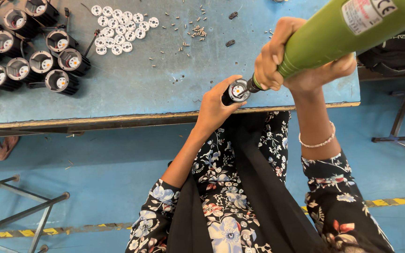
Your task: The person assembles small cylindrical electronic components by hand, inserting white circular parts and securing them with screws. They use a green electric screwdriver to tighten the screws and a small brush to clean the components, working at a blue table with various parts scattered around.
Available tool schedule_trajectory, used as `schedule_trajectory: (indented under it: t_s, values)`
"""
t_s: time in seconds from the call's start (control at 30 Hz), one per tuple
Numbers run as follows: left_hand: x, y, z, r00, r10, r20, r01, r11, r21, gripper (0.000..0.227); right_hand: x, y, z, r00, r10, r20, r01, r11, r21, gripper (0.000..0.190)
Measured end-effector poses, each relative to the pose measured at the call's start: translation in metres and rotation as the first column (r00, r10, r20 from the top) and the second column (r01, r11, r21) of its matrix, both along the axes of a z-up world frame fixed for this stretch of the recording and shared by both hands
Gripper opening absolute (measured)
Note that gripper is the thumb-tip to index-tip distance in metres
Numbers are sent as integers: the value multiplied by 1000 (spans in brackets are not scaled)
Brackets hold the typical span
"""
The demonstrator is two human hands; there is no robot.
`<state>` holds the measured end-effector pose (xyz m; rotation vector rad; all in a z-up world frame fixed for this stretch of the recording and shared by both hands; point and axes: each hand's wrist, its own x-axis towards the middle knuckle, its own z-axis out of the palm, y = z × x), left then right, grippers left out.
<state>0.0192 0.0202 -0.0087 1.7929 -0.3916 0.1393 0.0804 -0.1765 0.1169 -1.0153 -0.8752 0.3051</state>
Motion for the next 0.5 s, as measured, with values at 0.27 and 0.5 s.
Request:
schedule_trajectory:
  t_s: [0.27,0.5]
  values:
    - [0,-1,0,1000,12,-6,-12,1000,-15,65,19,9,-20,978,210,-5,-210,978,-18,97]
    - [-1,-2,0,1000,17,-9,-17,1000,-10,62,14,19,-15,986,163,21,-160,984,-82,100]
